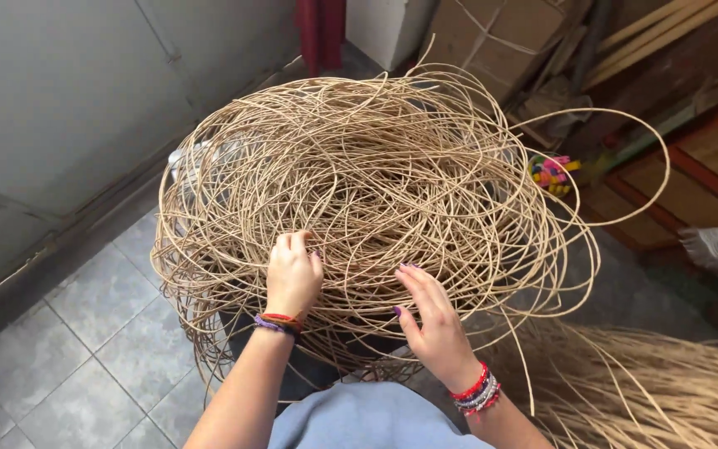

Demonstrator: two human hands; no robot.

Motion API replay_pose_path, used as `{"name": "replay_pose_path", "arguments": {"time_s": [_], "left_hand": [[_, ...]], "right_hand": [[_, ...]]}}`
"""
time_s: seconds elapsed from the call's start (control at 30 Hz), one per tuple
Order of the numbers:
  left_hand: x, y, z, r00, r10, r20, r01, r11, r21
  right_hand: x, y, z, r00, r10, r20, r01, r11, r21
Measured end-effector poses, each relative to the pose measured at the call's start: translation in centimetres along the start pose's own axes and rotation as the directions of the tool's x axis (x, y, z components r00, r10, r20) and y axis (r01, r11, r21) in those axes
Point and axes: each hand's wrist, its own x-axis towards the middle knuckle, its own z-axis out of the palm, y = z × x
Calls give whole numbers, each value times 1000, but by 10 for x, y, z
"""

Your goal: Weaving straw strands onto a metal frame to create a decorative structure

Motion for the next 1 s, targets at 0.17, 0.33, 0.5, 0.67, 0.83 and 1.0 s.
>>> {"name": "replay_pose_path", "arguments": {"time_s": [0.17, 0.33, 0.5, 0.67, 0.83, 1.0], "left_hand": [[-5, 16, -21, 989, -108, 98, 96, 988, 121], [-5, -8, 6, 978, 206, -31, -204, 978, 48], [-50, 9, 21, 787, 604, -127, -603, 796, 48], [-81, 35, -9, 584, 805, -104, -810, 569, -142], [-68, 31, -17, 697, 657, -289, -677, 735, 41], [-77, 61, -21, 884, 383, -268, -455, 836, -307]], "right_hand": [[8, 24, 9, 985, 152, 76, -159, 983, 90], [17, 20, 11, 967, 216, 138, -238, 956, 169], [25, 17, 14, 879, 392, 273, -449, 483, 752], [38, 10, -13, 776, 561, 286, -257, -133, 957], [19, 31, -29, 789, 588, 179, -199, -31, 979], [-11, 16, -39, 764, 603, 231, -482, 294, 825]]}}
